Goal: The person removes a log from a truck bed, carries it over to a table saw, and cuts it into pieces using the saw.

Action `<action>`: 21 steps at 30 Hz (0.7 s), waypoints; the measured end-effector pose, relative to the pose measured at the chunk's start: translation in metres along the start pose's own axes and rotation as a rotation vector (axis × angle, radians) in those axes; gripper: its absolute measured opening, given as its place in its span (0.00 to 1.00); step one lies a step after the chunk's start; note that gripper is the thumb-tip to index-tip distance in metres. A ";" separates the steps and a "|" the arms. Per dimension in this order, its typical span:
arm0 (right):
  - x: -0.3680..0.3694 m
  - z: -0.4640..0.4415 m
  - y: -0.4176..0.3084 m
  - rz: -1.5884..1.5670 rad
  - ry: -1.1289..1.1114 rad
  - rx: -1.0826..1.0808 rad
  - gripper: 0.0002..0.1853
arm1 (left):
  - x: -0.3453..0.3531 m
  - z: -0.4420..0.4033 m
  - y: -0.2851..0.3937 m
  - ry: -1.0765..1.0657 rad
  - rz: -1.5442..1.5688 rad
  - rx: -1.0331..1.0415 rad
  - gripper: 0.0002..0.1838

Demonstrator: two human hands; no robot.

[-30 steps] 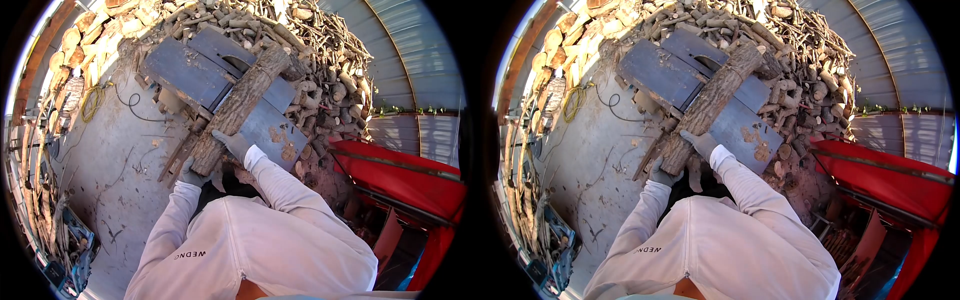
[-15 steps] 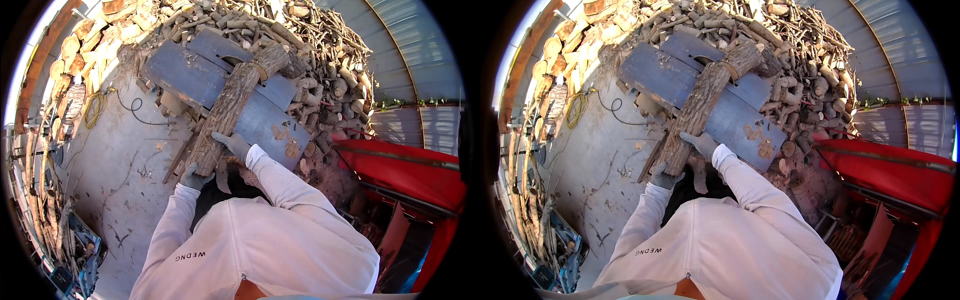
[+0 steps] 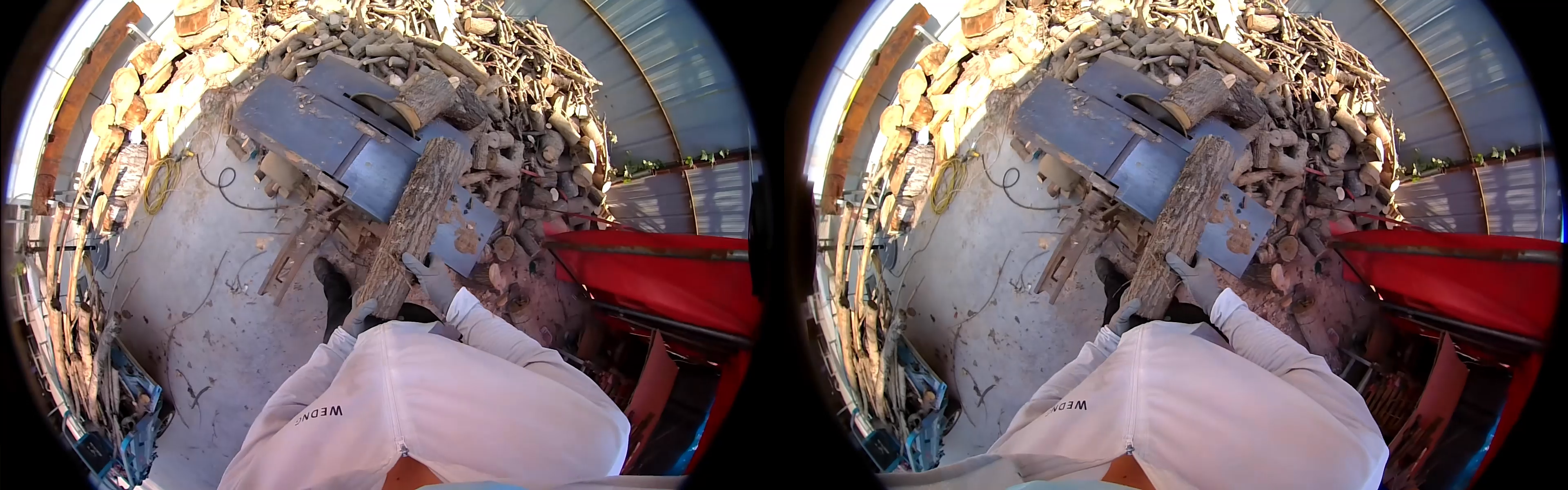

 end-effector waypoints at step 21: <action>-0.093 0.042 -0.020 0.111 -0.092 -0.277 0.43 | 0.069 -0.103 -0.016 0.076 -0.015 0.034 0.35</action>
Point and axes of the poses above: each hand's wrist, its own z-axis away from the middle knuckle, its own x-axis out of the palm, y = z × x, the point moved 3 cm from there along -z, towards the middle knuckle, and after that the axes turned 13 degrees about -x, right-handed, at the moved point
